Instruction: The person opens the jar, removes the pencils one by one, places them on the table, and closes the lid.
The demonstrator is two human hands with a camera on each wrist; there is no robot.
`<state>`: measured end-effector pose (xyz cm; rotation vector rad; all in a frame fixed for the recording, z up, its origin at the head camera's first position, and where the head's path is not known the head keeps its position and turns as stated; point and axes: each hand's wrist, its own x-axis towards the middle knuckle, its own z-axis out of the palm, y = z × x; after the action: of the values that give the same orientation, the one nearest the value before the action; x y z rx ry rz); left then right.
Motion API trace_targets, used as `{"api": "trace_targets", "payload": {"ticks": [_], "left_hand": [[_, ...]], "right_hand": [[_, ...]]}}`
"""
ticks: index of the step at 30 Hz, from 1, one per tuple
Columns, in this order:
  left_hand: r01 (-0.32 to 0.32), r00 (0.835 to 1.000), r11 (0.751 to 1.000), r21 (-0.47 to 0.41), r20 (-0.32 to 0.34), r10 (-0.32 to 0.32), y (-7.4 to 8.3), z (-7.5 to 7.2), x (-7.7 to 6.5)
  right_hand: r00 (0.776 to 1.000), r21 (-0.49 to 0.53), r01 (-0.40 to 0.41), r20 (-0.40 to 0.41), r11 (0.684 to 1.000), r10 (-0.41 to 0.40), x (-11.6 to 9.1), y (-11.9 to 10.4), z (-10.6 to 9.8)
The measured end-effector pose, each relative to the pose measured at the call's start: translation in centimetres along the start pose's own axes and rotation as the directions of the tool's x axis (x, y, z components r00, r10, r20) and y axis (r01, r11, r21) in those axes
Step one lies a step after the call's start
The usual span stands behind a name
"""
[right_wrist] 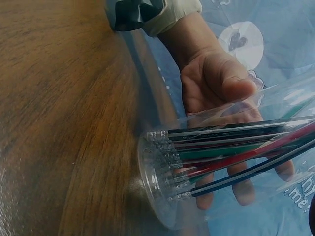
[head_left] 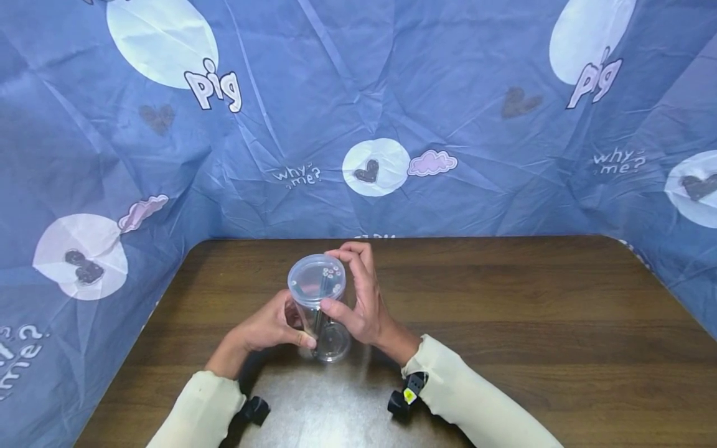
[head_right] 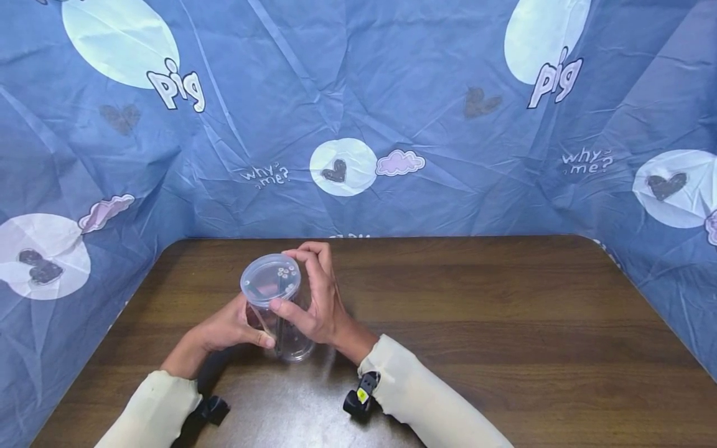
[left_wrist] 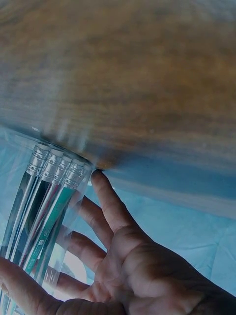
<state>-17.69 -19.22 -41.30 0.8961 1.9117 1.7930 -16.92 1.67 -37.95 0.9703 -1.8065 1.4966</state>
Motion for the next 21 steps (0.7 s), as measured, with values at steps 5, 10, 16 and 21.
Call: {"api": "trace_targets", "payload": {"ticks": [5,10,16,21], "left_hand": [[-0.008,1.000,1.000,-0.013,0.007,0.008,-0.05,-0.01,-0.03],[-0.012,1.000,1.000,-0.020,0.018,0.012,-0.10,-0.01,-0.03],[-0.017,1.000,1.000,0.002,0.011,0.017,-0.01,-0.02,-0.02],[-0.013,1.000,1.000,0.021,0.011,0.013,0.13,-0.11,0.01]], "right_hand": [[1.000,0.009,0.002,-0.004,1.000,-0.002,0.08,-0.11,0.03],[1.000,0.017,0.008,-0.008,1.000,-0.008,0.08,-0.02,0.05],[0.999,0.039,0.012,-0.036,0.999,-0.011,0.15,0.12,0.04],[0.997,0.072,0.032,-0.068,0.997,-0.027,0.34,0.23,-0.07]]}}
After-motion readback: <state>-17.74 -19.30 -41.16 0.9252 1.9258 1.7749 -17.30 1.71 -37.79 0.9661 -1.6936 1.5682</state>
